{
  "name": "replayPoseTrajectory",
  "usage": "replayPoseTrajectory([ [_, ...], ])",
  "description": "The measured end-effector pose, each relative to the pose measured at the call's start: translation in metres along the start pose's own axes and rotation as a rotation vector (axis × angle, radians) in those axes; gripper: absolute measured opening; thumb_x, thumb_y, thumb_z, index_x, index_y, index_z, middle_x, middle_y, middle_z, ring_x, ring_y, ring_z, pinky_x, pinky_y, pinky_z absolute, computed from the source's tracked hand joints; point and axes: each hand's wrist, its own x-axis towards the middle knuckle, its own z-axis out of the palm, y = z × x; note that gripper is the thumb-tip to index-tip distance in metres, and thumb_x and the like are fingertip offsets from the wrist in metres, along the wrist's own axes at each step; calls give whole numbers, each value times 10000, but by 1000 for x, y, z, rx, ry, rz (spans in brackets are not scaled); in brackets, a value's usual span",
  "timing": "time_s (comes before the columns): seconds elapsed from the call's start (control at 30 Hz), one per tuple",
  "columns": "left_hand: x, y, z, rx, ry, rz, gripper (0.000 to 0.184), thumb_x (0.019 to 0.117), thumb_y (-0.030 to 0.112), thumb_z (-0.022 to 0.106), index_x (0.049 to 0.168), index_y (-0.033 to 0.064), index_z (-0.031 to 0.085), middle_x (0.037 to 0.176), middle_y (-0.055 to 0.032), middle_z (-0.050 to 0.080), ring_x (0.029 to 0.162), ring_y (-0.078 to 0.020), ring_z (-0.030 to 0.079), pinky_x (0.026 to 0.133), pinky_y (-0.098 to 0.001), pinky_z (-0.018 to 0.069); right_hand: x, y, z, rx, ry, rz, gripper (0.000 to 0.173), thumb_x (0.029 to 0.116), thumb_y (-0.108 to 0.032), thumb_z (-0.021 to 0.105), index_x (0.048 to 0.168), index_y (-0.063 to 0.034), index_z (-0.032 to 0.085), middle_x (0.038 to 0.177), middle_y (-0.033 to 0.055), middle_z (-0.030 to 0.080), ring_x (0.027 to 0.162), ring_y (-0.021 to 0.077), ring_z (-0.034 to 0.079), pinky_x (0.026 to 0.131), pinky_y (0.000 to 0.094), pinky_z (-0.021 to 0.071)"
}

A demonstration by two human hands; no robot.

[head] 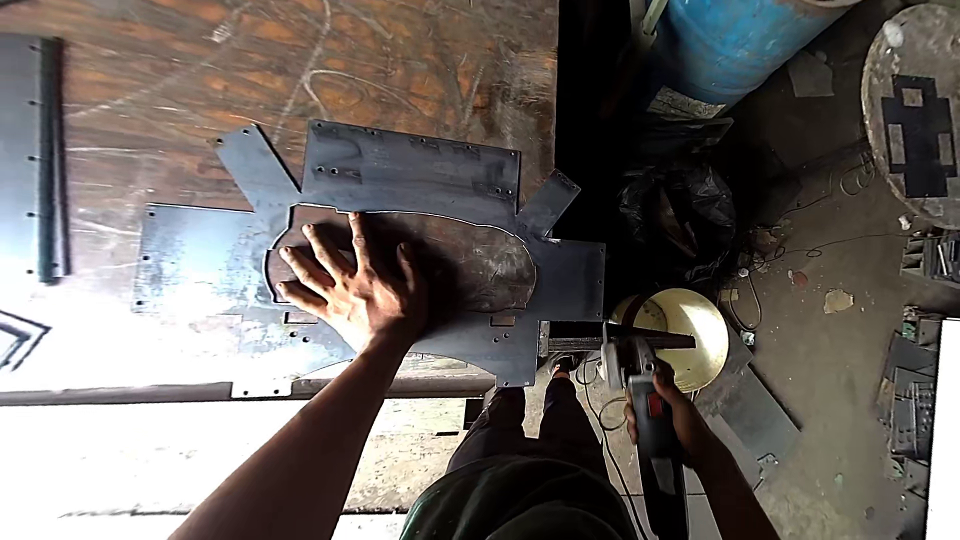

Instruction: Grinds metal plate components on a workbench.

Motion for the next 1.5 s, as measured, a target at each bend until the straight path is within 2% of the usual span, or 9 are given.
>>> replayPoseTrajectory([
  [0.13, -1, 0, -2, -22, 0, -3, 711, 975, 710, 216, 1615, 402, 262, 1710, -136, 194, 1570, -438, 120, 1166, -750, 71, 33, -28, 0, 54, -71, -2, 749, 942, -738, 405, 1058, -18, 574, 782, 96, 636, 642, 215, 668, 636, 382, 619],
  [0.33, 1, 2, -3, -21, -5, -9, 714, 970, 717, 232, 1612, 409, 271, 1709, -140, 199, 1570, -434, 130, 1166, -748, 74, 20, 5, 8, 165, -104, 12, 798, 761, -771, 714, 1044, -32, 609, 779, 98, 650, 634, 226, 683, 622, 407, 627],
  [0.43, 1, 0, 1, -7, -14, 2, 711, 973, 721, 222, 1616, 419, 250, 1711, -140, 188, 1570, -437, 124, 1163, -752, 77, 1, 22, 14, 48, 8, 9, 733, 807, -630, 732, 1146, -10, 538, 787, 130, 687, 618, 246, 704, 585, 410, 632],
  [0.53, 0, 1, 0, -25, -17, 3, 710, 989, 691, 225, 1630, 384, 230, 1718, -135, 159, 1573, -434, 103, 1168, -749, 66, -14, 37, 21, -24, 60, -31, 752, 769, -580, 812, 1175, -8, 540, 795, 145, 713, 639, 258, 718, 617, 413, 629],
  [0.67, 1, -1, 0, -4, -12, -17, 712, 982, 697, 217, 1627, 394, 230, 1719, -107, 173, 1576, -410, 122, 1170, -741, 82, -26, 21, 42, -131, 282, -105, 577, 810, -483, 746, 1067, 8, 585, 728, 146, 684, 597, 267, 701, 583, 417, 623],
  [0.77, 1, -1, 4, 3, -2, -27, 720, 973, 717, 218, 1624, 410, 224, 1720, -90, 180, 1578, -394, 128, 1175, -730, 85, -25, -1, 50, -585, 491, -193, 591, 744, -597, 814, 980, -68, 695, 760, 49, 712, 669, 182, 715, 651, 388, 635],
  [0.9, 3, 1, 2, 6, -8, -31, 719, 973, 712, 220, 1624, 408, 225, 1718, -98, 183, 1579, -394, 127, 1183, -719, 75, -22, -27, 58, -1133, 627, -143, 805, 613, -889, 707, 975, -170, 729, 829, -51, 713, 800, 101, 706, 760, 439, 608],
  [1.2, 3, 2, -1, -2, -30, -42, 728, 972, 704, 211, 1628, 390, 229, 1718, -116, 178, 1582, -392, 115, 1190, -711, 60, -26, -55, 64, -1306, 609, -182, 802, 607, -915, 684, 953, -193, 727, 812, -68, 706, 797, 82, 701, 732, 423, 609],
  [1.5, 5, 3, -5, -21, -53, -35, 746, 962, 707, 223, 1630, 373, 236, 1719, -119, 166, 1583, -391, 103, 1192, -708, 54, -16, -76, 85, -1478, 627, -39, 798, 621, -937, 624, 907, -199, 722, 789, -48, 693, 802, 121, 698, 703, 447, 580],
])
